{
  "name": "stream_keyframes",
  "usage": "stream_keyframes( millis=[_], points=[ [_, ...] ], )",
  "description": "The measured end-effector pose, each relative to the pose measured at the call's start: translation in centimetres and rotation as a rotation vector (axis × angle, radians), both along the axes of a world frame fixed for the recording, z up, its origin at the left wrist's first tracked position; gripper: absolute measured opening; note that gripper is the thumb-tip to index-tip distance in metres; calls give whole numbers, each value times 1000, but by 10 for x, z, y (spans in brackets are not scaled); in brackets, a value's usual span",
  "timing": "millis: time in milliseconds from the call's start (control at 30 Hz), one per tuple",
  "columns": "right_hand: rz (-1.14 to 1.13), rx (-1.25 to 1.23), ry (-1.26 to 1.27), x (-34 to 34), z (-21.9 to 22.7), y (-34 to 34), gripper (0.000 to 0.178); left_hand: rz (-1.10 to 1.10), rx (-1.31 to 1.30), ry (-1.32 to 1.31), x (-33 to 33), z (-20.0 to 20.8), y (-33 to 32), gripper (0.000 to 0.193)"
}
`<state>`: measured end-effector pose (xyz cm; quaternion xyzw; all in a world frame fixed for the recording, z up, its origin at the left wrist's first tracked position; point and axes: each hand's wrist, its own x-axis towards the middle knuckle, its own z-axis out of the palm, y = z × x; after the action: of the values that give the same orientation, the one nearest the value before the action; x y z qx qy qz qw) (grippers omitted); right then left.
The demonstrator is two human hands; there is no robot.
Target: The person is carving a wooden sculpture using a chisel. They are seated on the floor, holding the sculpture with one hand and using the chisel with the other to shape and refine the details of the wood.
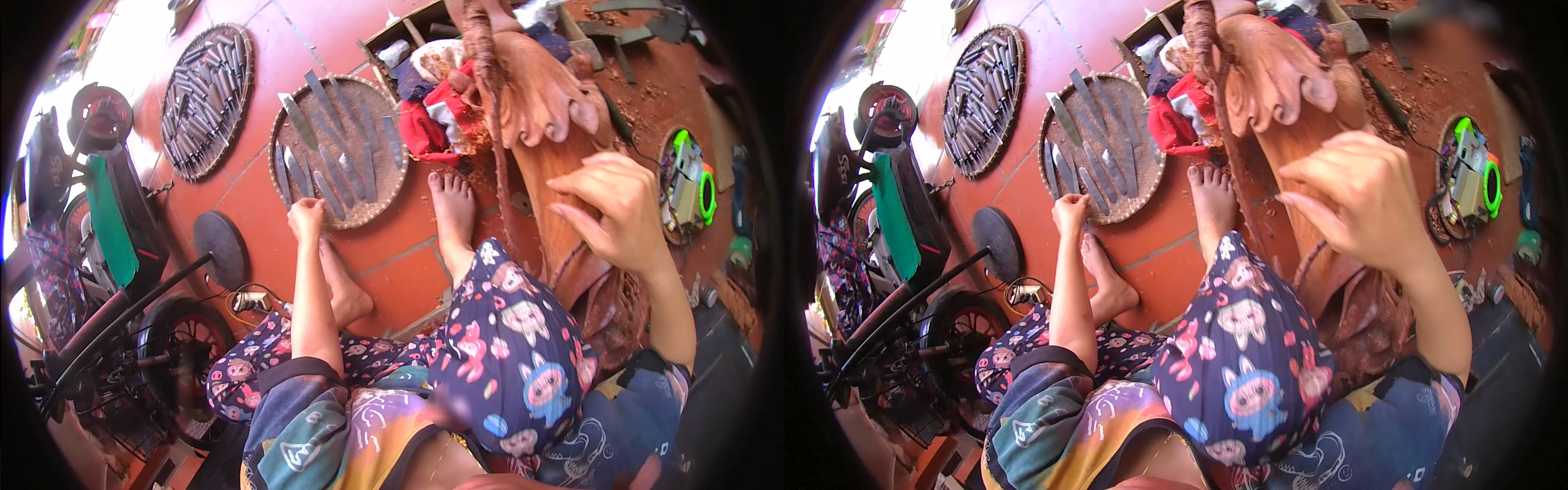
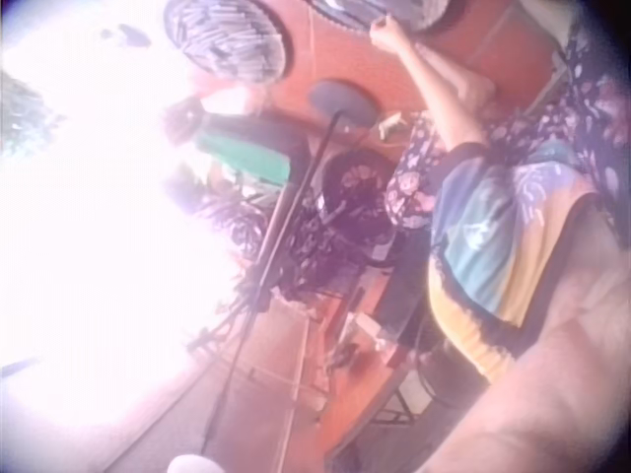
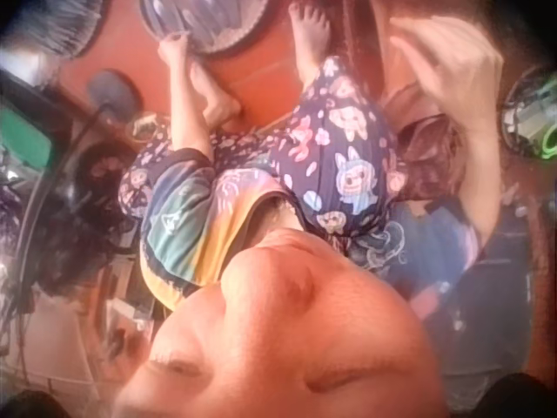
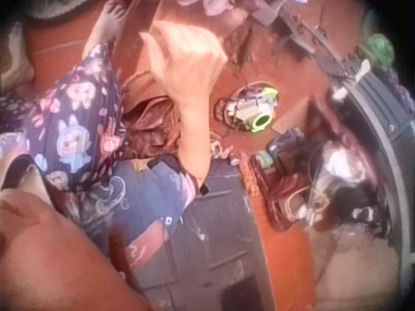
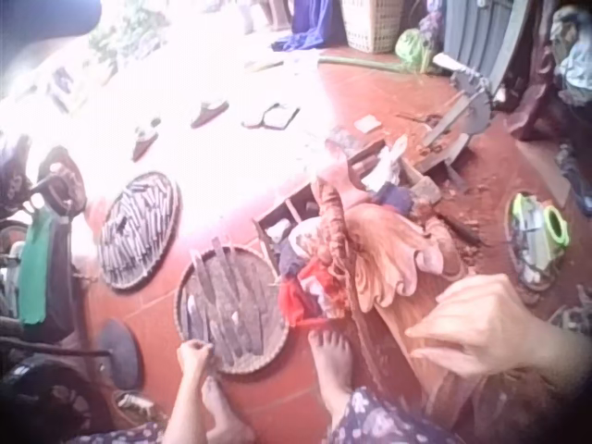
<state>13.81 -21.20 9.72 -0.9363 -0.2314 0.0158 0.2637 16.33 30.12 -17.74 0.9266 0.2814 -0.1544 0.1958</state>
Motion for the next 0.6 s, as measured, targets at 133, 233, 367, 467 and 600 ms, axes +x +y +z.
stream_keyframes(
  millis=[133, 233, 367, 467, 600],
  points=[
    [16, 77, -93, -1, -13, -5, 22, -77, 194, -58, -7, -24, -27, 33],
    [4, 82, -86, 1, -17, -7, 22, -20, 47, 58, -4, -37, -25, 36],
    [-90, 465, -95, 5, -10, -8, 14, -32, 59, -58, -1, 17, -41, 33],
    [-233, 667, -53, 7, 7, -5, 22, -213, -616, -340, 13, 119, -94, 18],
    [-163, 930, 407, 10, 37, 8, 53, -672, -864, -319, 35, 268, -188, 15]
  ],
)
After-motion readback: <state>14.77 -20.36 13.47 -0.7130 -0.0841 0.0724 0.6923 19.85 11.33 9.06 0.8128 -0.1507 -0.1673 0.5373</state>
